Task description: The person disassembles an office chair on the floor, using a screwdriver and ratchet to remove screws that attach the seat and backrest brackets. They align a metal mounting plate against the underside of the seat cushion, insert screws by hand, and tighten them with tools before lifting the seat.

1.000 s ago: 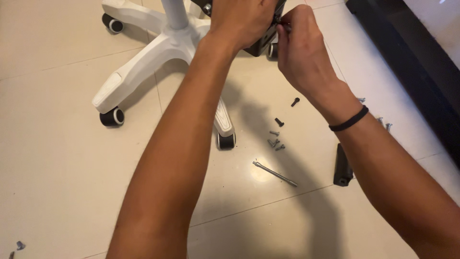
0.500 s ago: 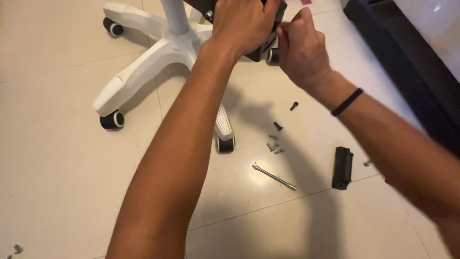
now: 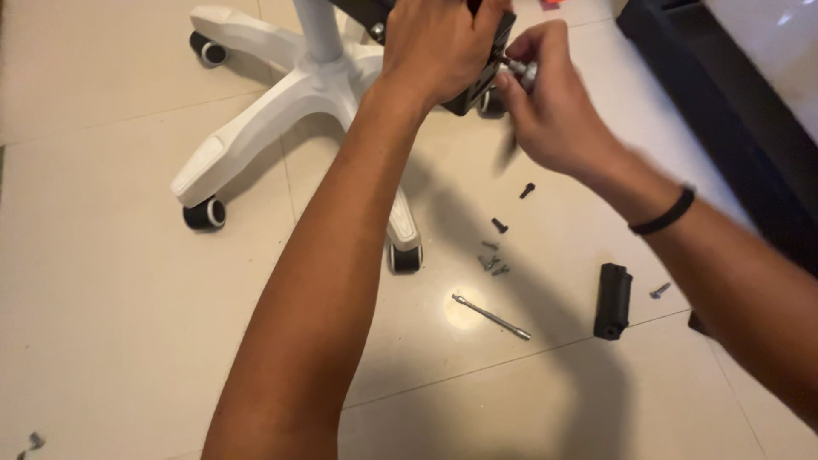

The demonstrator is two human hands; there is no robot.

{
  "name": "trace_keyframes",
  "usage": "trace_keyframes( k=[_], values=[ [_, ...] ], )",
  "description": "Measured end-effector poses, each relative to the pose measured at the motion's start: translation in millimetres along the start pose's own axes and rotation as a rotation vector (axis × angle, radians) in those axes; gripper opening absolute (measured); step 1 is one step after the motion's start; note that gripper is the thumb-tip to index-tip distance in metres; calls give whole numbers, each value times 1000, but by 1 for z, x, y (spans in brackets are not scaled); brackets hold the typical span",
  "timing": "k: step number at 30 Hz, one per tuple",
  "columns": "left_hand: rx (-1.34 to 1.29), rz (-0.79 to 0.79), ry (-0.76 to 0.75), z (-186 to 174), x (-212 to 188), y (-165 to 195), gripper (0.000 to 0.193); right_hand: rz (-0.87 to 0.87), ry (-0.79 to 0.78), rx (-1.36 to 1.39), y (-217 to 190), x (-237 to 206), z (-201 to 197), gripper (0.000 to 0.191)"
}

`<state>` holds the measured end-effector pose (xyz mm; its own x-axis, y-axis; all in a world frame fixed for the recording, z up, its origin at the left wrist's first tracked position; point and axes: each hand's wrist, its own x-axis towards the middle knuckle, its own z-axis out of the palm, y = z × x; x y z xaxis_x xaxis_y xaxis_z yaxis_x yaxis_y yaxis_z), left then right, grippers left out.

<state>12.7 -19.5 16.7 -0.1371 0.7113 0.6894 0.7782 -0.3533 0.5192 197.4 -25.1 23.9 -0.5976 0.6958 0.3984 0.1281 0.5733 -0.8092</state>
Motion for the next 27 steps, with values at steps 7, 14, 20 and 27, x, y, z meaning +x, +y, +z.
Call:
trace_keyframes(
  k=[7, 14, 20, 27],
  values=[
    [-2, -6, -39, -2, -2, -2, 38, -432, -125, -544, 9, -4, -13, 30],
    [18, 65, 77, 1, 1, -2, 42, 353, -85, 772, -3, -12, -1, 23],
    [-95, -54, 18, 8, 0, -3, 48, 457, -50, 708, -6, -19, -2, 37],
    [-191, 105, -28, 14, 11, -19, 38, 486, -90, 612, -14, -9, -9, 25]
  ],
)
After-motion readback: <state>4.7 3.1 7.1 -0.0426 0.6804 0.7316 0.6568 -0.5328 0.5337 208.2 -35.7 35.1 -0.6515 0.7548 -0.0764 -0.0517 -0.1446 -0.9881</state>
